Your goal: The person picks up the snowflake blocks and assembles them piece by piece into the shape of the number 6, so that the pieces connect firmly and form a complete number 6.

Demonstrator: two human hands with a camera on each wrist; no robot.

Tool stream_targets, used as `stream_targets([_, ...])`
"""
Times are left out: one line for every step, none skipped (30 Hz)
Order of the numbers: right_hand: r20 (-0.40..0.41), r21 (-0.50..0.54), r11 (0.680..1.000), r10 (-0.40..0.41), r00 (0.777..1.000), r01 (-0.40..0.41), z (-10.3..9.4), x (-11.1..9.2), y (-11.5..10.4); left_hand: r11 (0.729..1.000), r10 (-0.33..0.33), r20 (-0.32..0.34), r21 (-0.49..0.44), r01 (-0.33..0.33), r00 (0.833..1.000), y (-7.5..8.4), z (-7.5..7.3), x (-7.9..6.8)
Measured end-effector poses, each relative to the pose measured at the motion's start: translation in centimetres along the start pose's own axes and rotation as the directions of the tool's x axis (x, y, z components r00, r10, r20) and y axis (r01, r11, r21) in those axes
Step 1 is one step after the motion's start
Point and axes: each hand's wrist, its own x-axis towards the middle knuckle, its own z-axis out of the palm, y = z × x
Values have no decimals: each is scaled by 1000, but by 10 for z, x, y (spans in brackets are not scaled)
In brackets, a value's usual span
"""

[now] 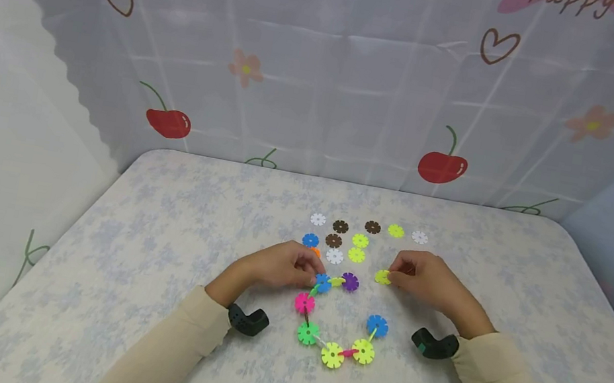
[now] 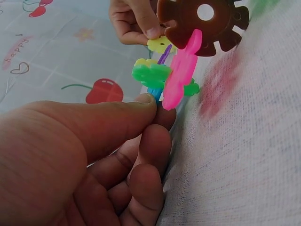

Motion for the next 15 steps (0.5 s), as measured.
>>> stream_targets([13,7,1000,-16,1000,16,1,-1,-3,1000,-5,-2,-2,5,1000,0,0,0])
stream_targets([23,9,1000,-26,999,26,3,-1,-5,1000,-8,-3,-2,8,1000,0,0,0])
stream_targets([31,8,999,-34,999,34,4,-2,-7,1000,-13,-3,-3,13,1000,0,0,0])
stream_targets([42,10,999,-43,998,43,6,-2,-10,1000,-14,-3,-3,14,1000,1,0,0])
stream_targets([52,12,999,-50,997,50,7,-3,-11,1000,-14,-2,-3,14,1000,1,0,0])
stream_targets([60,15,998,-62,996,61,9,-4,-13,1000,-14,-2,-3,14,1000,0,0,0])
stream_targets([67,21,997,-72,995,70,10,-4,-14,1000,-13,-2,-1,13,1000,0,0,0])
stream_targets([71,18,997,-80,994,79,12,-4,-15,1000,-13,-2,-1,13,1000,0,0,0])
stream_targets([73,15,996,-91,993,90,14,-5,-16,1000,-13,-2,-3,13,1000,0,0,0])
stream_targets([72,11,995,-102,992,102,15,-5,-17,1000,-13,-2,-4,13,1000,0,1,1])
stream_targets([69,4,994,-113,991,112,17,-5,-18,1000,-13,-1,-6,13,1000,0,1,1])
stream_targets([65,-2,993,-119,991,119,19,-5,-18,1000,-13,-1,-7,13,1000,0,1,1])
stream_targets([62,-7,993,-121,991,122,20,-5,-19,1000,-13,0,-8,13,1000,1,1,0])
stream_targets([58,-15,992,-122,991,123,21,-5,-20,1000,-12,1,-8,12,1000,1,1,0])
stream_targets([56,-15,992,-122,991,123,22,-5,-20,1000,-11,2,-5,11,1000,1,1,0])
